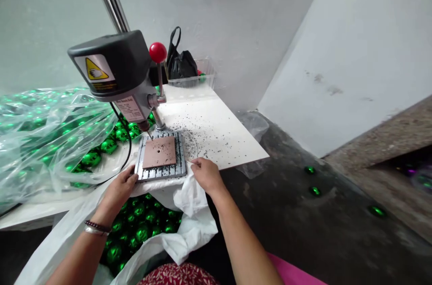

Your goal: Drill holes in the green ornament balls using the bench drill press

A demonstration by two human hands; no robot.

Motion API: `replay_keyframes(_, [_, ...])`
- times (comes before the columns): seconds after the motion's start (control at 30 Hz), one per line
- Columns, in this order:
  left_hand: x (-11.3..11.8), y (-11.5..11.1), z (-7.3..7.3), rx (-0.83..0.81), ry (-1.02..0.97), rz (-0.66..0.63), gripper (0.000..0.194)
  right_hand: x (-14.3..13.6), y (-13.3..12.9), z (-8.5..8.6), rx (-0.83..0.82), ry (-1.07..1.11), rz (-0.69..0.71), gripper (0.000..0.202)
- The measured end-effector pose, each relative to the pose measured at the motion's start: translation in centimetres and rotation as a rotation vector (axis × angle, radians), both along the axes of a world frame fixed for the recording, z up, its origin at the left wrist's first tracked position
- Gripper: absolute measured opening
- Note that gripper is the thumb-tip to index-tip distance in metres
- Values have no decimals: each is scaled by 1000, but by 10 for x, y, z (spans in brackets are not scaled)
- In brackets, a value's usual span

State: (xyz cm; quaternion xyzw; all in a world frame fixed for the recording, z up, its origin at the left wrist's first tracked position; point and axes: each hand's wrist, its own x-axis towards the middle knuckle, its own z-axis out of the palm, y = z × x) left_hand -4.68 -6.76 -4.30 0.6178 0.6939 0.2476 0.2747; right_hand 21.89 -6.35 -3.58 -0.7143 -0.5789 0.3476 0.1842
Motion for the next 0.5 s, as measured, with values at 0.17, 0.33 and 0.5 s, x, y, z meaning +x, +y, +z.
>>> replay_keyframes(0.17, [1,1,-2,19,-22,67,43,0,-7,-8,39,-50,-133,28])
replay_keyframes(0.33, [14,-21,15,-4,-83,263,40,1,-5,-7,60,-109,-99,30])
replay_keyframes(0.5, [68,-54,25,-388,-837,307,29,3,-1,-4,89,-165,-6,30])
